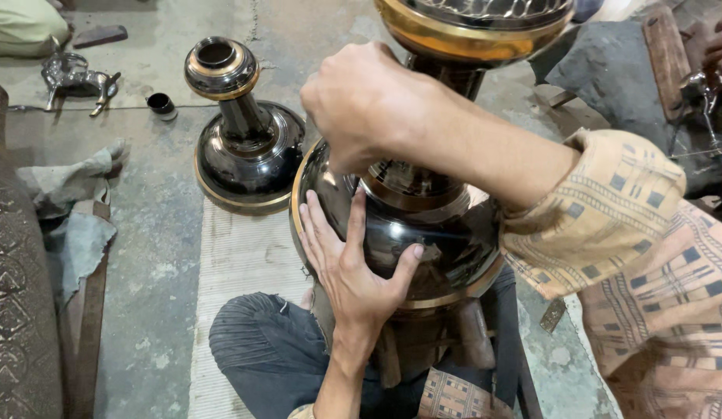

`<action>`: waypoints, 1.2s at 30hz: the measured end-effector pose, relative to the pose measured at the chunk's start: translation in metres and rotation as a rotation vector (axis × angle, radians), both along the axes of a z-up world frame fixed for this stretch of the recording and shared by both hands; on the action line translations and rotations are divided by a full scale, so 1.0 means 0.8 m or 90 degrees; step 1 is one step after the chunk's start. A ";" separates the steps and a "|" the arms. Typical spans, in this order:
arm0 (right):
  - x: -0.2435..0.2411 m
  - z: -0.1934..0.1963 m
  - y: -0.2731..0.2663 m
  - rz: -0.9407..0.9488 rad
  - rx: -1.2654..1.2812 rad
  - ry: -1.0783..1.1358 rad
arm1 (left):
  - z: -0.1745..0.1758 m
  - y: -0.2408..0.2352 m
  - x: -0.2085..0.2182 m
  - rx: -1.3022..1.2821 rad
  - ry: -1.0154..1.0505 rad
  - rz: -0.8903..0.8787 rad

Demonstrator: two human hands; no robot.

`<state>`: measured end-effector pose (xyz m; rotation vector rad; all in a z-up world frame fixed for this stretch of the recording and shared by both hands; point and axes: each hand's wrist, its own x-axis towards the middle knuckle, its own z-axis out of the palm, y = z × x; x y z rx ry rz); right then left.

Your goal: The person sits on the floor and uses a small chisel and a hammer to engrave fine lines into the base of a polished metal vessel. They periodically use calipers to measure spacing between engraved lines and continue chiseling around the circumference.

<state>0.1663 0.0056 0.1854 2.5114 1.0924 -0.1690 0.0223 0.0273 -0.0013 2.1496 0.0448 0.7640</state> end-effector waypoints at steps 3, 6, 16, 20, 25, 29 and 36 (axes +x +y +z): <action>-0.023 -0.005 -0.024 0.101 0.106 -0.058 | -0.005 -0.001 -0.003 -0.001 -0.016 -0.002; -0.047 -0.013 -0.067 0.110 0.174 -0.055 | -0.011 0.003 -0.007 0.002 -0.011 -0.010; -0.133 -0.145 -0.320 -0.283 1.031 0.199 | 0.018 0.011 0.020 -0.076 -0.056 -0.042; -0.131 -0.243 -0.381 -0.381 1.320 0.419 | 0.053 -0.002 0.068 -0.110 -0.121 -0.147; -0.112 -0.323 -0.386 -0.583 1.365 0.339 | 0.088 -0.030 0.137 -0.176 -0.130 -0.210; -0.097 -0.346 -0.363 -0.639 1.268 0.343 | 0.094 -0.039 0.171 -0.246 -0.142 -0.215; -0.121 -0.324 -0.350 -0.638 0.979 0.225 | 0.081 0.004 0.198 -0.270 -0.086 -0.430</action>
